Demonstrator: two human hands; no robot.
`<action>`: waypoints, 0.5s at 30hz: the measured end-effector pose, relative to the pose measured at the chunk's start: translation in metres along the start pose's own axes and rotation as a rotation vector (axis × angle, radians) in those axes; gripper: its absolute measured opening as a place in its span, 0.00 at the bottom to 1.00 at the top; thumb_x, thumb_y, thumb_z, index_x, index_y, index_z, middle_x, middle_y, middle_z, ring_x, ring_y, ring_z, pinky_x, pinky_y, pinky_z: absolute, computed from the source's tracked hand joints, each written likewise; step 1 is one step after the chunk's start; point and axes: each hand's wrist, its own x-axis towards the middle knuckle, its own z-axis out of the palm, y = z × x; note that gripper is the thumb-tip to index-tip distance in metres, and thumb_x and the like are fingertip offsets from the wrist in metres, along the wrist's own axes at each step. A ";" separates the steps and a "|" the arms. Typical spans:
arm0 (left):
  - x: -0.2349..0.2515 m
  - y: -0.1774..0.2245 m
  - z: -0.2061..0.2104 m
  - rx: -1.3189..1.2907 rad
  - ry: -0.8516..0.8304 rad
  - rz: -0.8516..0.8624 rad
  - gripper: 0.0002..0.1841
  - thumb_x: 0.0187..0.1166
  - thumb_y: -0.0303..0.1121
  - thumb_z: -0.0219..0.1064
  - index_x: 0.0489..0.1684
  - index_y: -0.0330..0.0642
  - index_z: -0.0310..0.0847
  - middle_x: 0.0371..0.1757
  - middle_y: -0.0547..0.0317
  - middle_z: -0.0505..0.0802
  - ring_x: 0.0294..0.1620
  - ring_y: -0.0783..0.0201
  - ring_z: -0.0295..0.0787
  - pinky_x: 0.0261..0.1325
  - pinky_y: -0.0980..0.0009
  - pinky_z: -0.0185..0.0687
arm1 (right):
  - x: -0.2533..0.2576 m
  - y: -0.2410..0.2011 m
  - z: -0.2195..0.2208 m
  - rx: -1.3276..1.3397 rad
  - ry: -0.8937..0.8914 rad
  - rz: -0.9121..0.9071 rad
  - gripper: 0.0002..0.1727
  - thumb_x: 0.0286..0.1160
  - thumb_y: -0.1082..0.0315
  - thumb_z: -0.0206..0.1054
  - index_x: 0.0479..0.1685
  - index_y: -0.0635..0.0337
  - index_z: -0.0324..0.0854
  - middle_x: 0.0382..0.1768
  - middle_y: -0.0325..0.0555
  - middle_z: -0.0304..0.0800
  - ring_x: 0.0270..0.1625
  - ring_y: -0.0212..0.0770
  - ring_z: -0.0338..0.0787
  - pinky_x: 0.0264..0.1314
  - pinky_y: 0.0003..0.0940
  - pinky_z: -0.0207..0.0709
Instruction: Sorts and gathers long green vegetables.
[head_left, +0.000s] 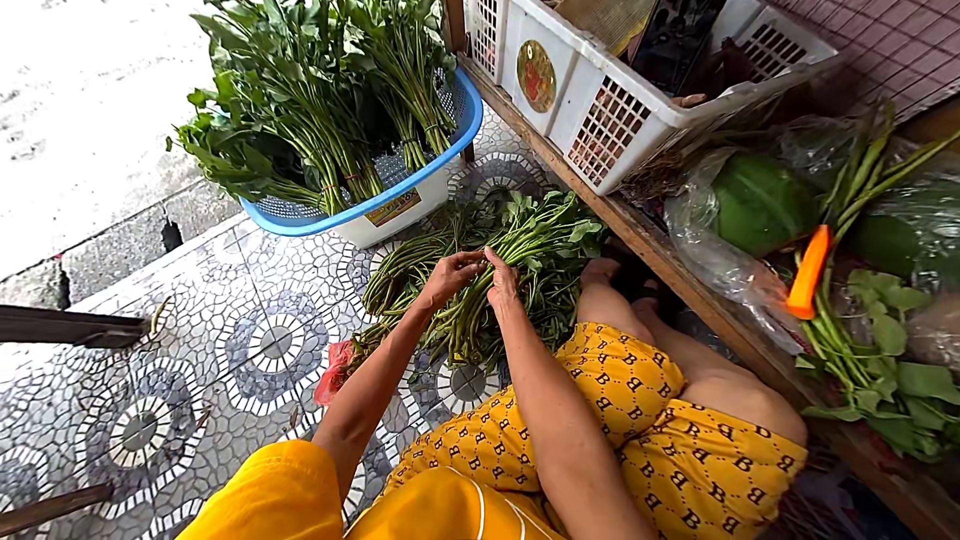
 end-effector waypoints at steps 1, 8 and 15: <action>-0.002 -0.002 0.000 0.002 -0.005 0.001 0.19 0.89 0.27 0.59 0.77 0.40 0.78 0.59 0.49 0.91 0.45 0.63 0.88 0.51 0.64 0.85 | 0.000 0.000 0.001 0.009 0.007 -0.007 0.28 0.72 0.61 0.79 0.66 0.62 0.75 0.48 0.51 0.85 0.42 0.41 0.85 0.48 0.39 0.82; -0.010 -0.012 0.002 0.089 0.130 0.051 0.14 0.79 0.26 0.71 0.61 0.37 0.86 0.51 0.48 0.94 0.46 0.60 0.91 0.55 0.59 0.86 | -0.002 -0.001 0.001 -0.017 -0.038 -0.049 0.29 0.72 0.58 0.79 0.67 0.63 0.77 0.57 0.54 0.87 0.55 0.44 0.86 0.60 0.43 0.80; -0.018 0.000 0.006 0.213 0.123 0.129 0.15 0.78 0.26 0.73 0.61 0.36 0.90 0.57 0.47 0.93 0.55 0.59 0.91 0.65 0.58 0.84 | 0.000 -0.004 0.001 -0.003 -0.102 -0.027 0.28 0.67 0.62 0.83 0.62 0.62 0.76 0.39 0.45 0.86 0.35 0.35 0.85 0.43 0.33 0.84</action>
